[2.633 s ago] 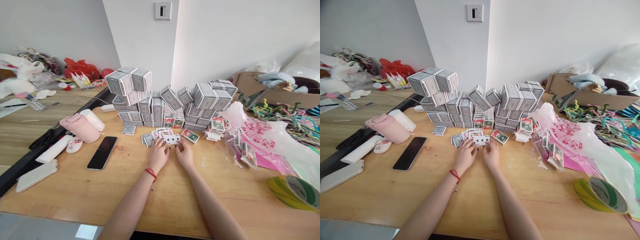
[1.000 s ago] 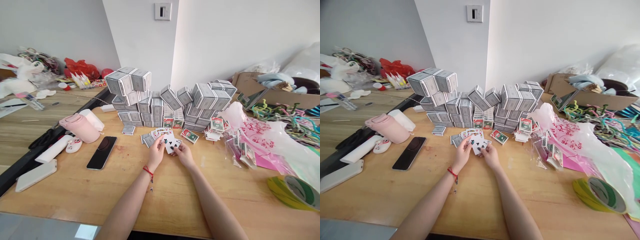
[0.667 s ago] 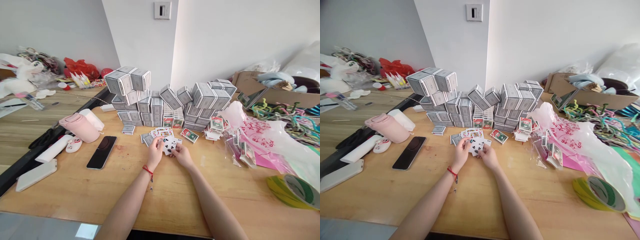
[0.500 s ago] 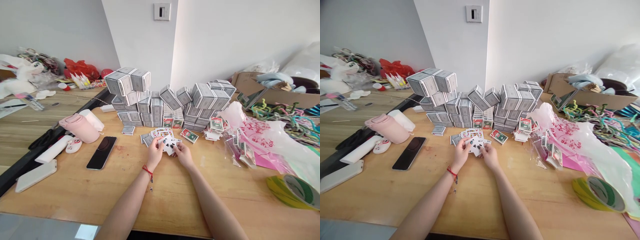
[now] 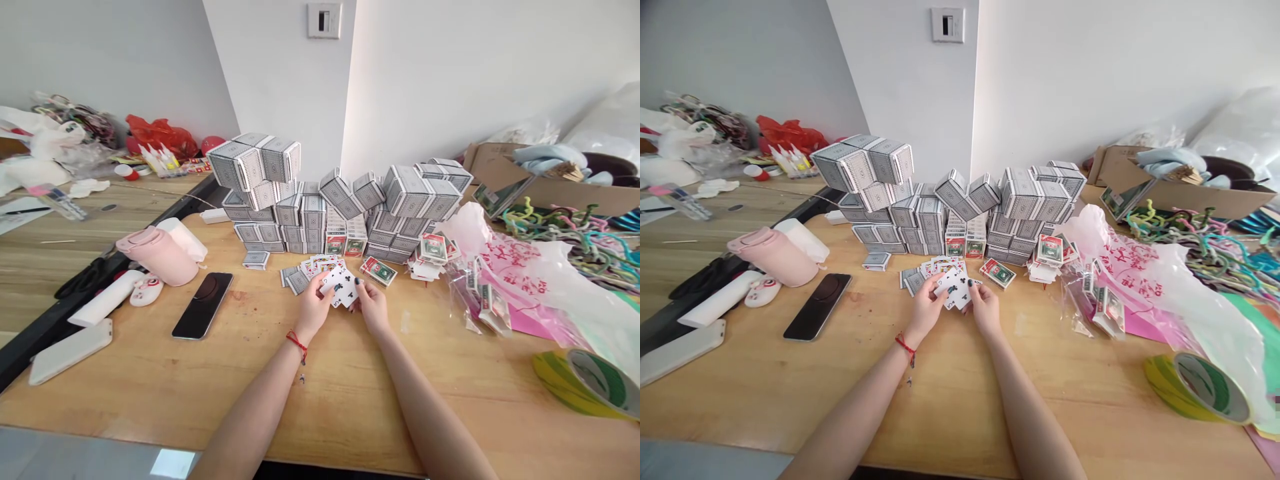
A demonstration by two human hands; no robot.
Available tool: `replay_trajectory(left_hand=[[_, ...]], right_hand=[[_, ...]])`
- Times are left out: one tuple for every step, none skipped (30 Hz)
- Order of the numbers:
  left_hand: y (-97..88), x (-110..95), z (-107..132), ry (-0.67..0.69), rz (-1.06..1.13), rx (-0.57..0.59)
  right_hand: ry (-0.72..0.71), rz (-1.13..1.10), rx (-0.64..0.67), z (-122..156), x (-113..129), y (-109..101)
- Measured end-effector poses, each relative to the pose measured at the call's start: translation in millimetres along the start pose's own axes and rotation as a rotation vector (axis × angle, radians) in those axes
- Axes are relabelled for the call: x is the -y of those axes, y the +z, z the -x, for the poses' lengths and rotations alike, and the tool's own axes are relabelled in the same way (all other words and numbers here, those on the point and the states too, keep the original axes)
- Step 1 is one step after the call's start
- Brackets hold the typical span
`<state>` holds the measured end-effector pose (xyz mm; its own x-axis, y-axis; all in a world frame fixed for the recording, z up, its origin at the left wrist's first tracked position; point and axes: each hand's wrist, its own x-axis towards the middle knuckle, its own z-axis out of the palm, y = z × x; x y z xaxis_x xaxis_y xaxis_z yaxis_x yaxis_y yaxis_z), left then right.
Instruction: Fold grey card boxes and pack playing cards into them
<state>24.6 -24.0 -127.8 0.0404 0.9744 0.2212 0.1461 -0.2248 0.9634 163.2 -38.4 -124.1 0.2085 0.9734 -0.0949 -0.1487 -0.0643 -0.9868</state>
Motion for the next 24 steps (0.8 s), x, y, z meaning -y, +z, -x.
replay_trajectory(left_hand=[[-0.7,1.1,-0.5,0.0,-0.006,-0.031],[-1.3,1.7,-1.0,-0.001,-0.007,-0.054],[-1.9,1.7,-1.4,-0.005,-0.003,-0.068],[-2.3,1.2,-1.6,-0.009,0.007,-0.079],[-2.6,0.2,-1.8,-0.012,0.021,-0.087],[-2.8,-1.0,-1.9,-0.013,0.037,-0.094],[-3.0,-2.3,-2.2,-0.011,0.054,-0.103],[-3.3,-3.4,-2.6,-0.007,0.069,-0.116],[-3.8,-4.2,-3.3,-0.005,0.083,-0.133],[-4.5,-4.6,-4.1,-0.004,0.096,-0.151],[-5.4,-4.5,-5.0,-0.008,0.108,-0.166],[-6.4,-4.1,-5.9,-0.019,0.117,-0.178],[-7.4,-3.4,-6.6,-0.033,0.122,-0.181],[-8.3,-2.6,-7.2,-0.049,0.122,-0.175],[-9.0,-1.9,-7.4,-0.062,0.119,-0.162],[-9.4,-1.4,-7.3,-0.07,0.113,-0.144],[-9.5,-0.9,-7.0,-0.074,0.103,-0.123],[-9.4,-0.5,-6.6,-0.073,0.09,-0.103],[-9.0,-0.2,-6.2,-0.07,0.074,-0.086],[-8.4,0.3,-5.8,-0.067,0.057,-0.074],[-7.8,0.8,-5.6,-0.065,0.041,-0.067],[-7.3,1.5,-5.5,-0.063,0.029,-0.066],[-6.8,2.1,-5.5,-0.061,0.019,-0.072],[-6.4,2.7,-5.6,-0.058,0.017,-0.078]], right_hand=[[-0.008,-0.012,0.025,-0.6,-1.1,0.4],[-0.018,-0.021,0.044,-1.3,-2.5,1.0],[-0.029,-0.027,0.052,-2.0,-4.1,1.5],[-0.041,-0.029,0.047,-2.7,-5.7,1.9],[-0.052,-0.025,0.033,-3.1,-7.3,2.2],[-0.06,-0.014,0.015,-3.4,-8.6,2.3],[-0.066,0.003,-0.003,-3.5,-9.4,2.2],[-0.07,0.023,-0.015,-3.4,-9.9,1.9],[-0.073,0.04,-0.018,-3.1,-9.9,1.6],[-0.074,0.052,-0.012,-2.6,-9.5,1.3],[-0.075,0.059,0.001,-2.1,-8.8,1.1],[-0.074,0.062,0.017,-1.6,-8.0,1.0],[-0.073,0.062,0.033,-1.1,-7.1,1.0],[-0.071,0.063,0.046,-0.7,-6.2,1.2],[-0.071,0.064,0.054,-0.3,-5.6,1.4],[-0.072,0.062,0.057,-0.1,-5.2,1.7],[-0.076,0.054,0.056,0.0,-5.1,1.9],[-0.082,0.04,0.055,-0.1,-5.5,2.0],[-0.09,0.025,0.055,-0.3,-6.2,2.0],[-0.097,0.011,0.057,-0.7,-7.3,1.9],[-0.101,0.0,0.062,-1.2,-8.6,1.7],[-0.102,-0.004,0.072,-1.8,-10.2,1.3],[-0.102,-0.003,0.083,-2.5,-11.8,0.9],[-0.102,0.003,0.093,-3.2,-13.4,0.5]])
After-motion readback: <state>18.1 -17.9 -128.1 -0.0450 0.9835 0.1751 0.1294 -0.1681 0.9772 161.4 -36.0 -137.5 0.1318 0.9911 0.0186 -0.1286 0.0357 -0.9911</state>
